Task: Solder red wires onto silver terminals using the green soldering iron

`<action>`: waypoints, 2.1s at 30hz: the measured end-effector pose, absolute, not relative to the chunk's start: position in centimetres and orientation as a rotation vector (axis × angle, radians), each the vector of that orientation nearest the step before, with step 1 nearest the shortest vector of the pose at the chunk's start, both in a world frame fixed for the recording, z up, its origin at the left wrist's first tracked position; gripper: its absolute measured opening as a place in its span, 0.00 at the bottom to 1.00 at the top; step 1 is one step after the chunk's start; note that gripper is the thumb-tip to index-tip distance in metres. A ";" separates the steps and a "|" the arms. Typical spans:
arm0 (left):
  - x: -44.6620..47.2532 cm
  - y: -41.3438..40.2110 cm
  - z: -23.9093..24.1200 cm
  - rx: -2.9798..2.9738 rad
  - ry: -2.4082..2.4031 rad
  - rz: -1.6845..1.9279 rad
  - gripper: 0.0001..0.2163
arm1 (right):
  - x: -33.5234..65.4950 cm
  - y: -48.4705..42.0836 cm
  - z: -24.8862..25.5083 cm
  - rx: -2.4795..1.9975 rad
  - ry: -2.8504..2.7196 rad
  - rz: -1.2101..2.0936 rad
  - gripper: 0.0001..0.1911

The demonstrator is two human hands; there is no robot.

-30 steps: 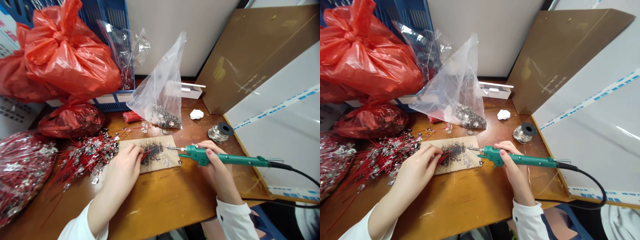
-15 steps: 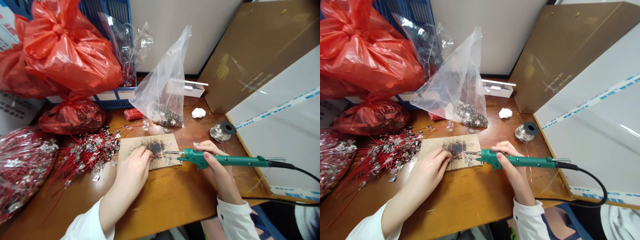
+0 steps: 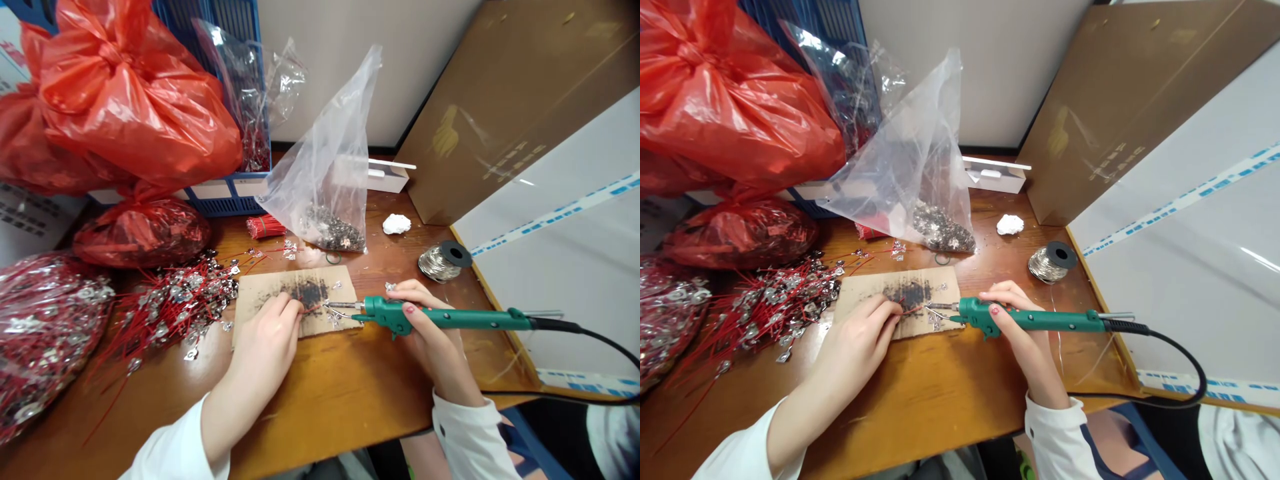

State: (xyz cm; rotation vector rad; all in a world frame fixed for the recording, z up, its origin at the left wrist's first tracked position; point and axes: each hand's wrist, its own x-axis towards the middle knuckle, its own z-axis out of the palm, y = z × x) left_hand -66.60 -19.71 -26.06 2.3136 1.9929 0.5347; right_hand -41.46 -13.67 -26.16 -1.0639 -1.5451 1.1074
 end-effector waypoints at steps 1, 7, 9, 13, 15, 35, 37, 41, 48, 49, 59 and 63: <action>-66.6 -19.7 -26.0 2.311 1.994 0.524 0.08 | -41.5 -13.7 -26.1 -1.064 -1.547 1.105 0.09; -66.5 -19.6 -25.9 2.303 1.996 0.490 0.08 | -41.6 -13.7 -26.1 -1.054 -1.563 1.104 0.09; -66.5 -19.6 -25.9 2.300 1.994 0.478 0.09 | -41.5 -13.7 -26.2 -1.052 -1.561 1.106 0.09; -66.4 -19.6 -25.8 2.290 1.992 0.459 0.09 | -41.5 -13.7 -26.2 -1.055 -1.554 1.125 0.09; -66.4 -19.6 -25.7 2.293 1.988 0.461 0.09 | -41.5 -13.7 -26.2 -1.053 -1.563 1.120 0.08; -66.5 -19.6 -25.7 2.314 2.005 0.412 0.09 | -41.5 -13.6 -26.2 -1.051 -1.627 1.075 0.08; -66.5 -19.6 -25.7 2.308 2.008 0.402 0.09 | -41.5 -13.6 -26.2 -1.041 -1.637 1.072 0.07; -66.5 -19.6 -25.6 2.295 2.004 0.404 0.09 | -41.4 -13.6 -26.2 -1.045 -1.659 1.064 0.07; -66.5 -19.6 -25.6 2.290 2.004 0.430 0.09 | -41.4 -13.5 -25.8 -1.013 -1.706 1.022 0.07; -66.5 -19.6 -25.6 2.292 2.001 0.436 0.09 | -41.4 -13.6 -25.7 -1.013 -1.709 1.019 0.07; -66.7 -19.7 -25.6 2.324 1.997 0.520 0.09 | -41.4 -13.7 -25.8 -0.995 -1.680 1.020 0.08; -66.8 -19.6 -25.5 2.326 2.009 0.527 0.09 | -41.3 -13.6 -25.9 -0.994 -1.686 1.032 0.08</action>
